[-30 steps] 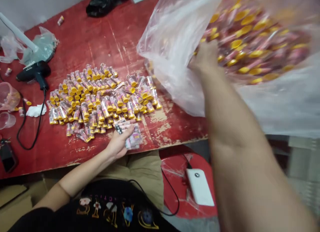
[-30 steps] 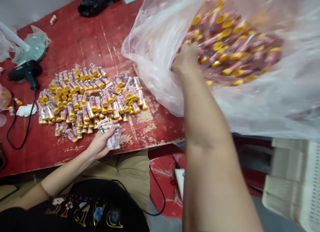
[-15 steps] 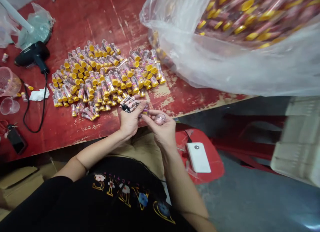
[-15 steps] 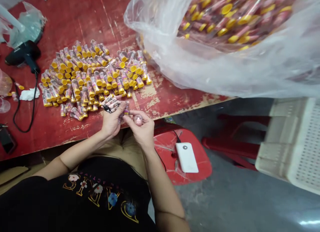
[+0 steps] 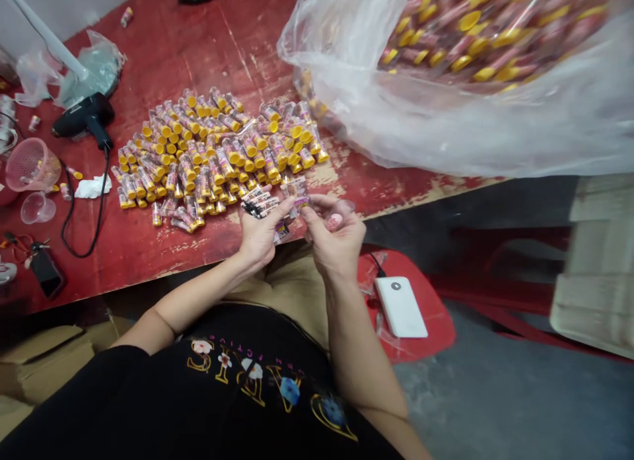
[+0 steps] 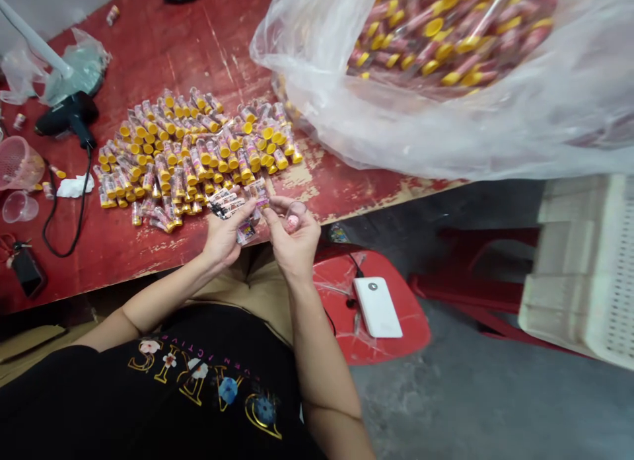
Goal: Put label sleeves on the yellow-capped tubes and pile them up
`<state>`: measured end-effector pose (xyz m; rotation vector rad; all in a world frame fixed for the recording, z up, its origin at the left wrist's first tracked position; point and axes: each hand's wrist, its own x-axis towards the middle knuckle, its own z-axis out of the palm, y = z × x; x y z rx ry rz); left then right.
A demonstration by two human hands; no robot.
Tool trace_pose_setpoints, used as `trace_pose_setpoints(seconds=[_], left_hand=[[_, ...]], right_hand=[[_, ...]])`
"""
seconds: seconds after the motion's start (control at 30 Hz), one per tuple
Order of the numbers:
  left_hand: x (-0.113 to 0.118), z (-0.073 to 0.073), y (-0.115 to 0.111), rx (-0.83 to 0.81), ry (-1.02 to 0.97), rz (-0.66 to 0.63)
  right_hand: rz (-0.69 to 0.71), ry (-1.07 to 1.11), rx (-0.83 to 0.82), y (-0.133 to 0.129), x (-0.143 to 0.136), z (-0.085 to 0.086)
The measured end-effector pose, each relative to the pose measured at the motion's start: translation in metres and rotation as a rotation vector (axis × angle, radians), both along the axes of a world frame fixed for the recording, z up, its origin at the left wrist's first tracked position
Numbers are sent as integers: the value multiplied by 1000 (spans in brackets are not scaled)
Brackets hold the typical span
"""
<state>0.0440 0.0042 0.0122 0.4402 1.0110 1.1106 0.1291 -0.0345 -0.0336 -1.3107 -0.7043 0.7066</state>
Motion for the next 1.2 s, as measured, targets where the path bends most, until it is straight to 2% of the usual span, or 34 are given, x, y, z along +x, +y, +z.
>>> trace_pose_setpoints(seconds=[0.17, 0.27, 0.47, 0.57, 0.87, 0.97, 1.03, 1.2], left_hand=[[1, 1, -1, -74, -4, -4], [0, -1, 2, -117, -10, 26], [-4, 0, 4, -132, -45, 10], [-3, 2, 2, -115, -62, -27], [-5, 8, -8, -149, -98, -211], [-6, 7, -7, -129, -104, -233], [-7, 7, -7, -118, -94, -255], [-9, 7, -14, -95, -133, -363]], right_hand=[[-4, 49, -37, -1, 5, 3], [12, 21, -29, -14, 8, 8], [74, -645, -40, -57, 14, 27], [13, -753, -7, -65, 13, 29], [-92, -700, 10, -71, 13, 30], [79, -638, -24, -76, 13, 30], [131, -587, -10, -77, 13, 29], [-18, -589, 32, -66, 11, 24]])
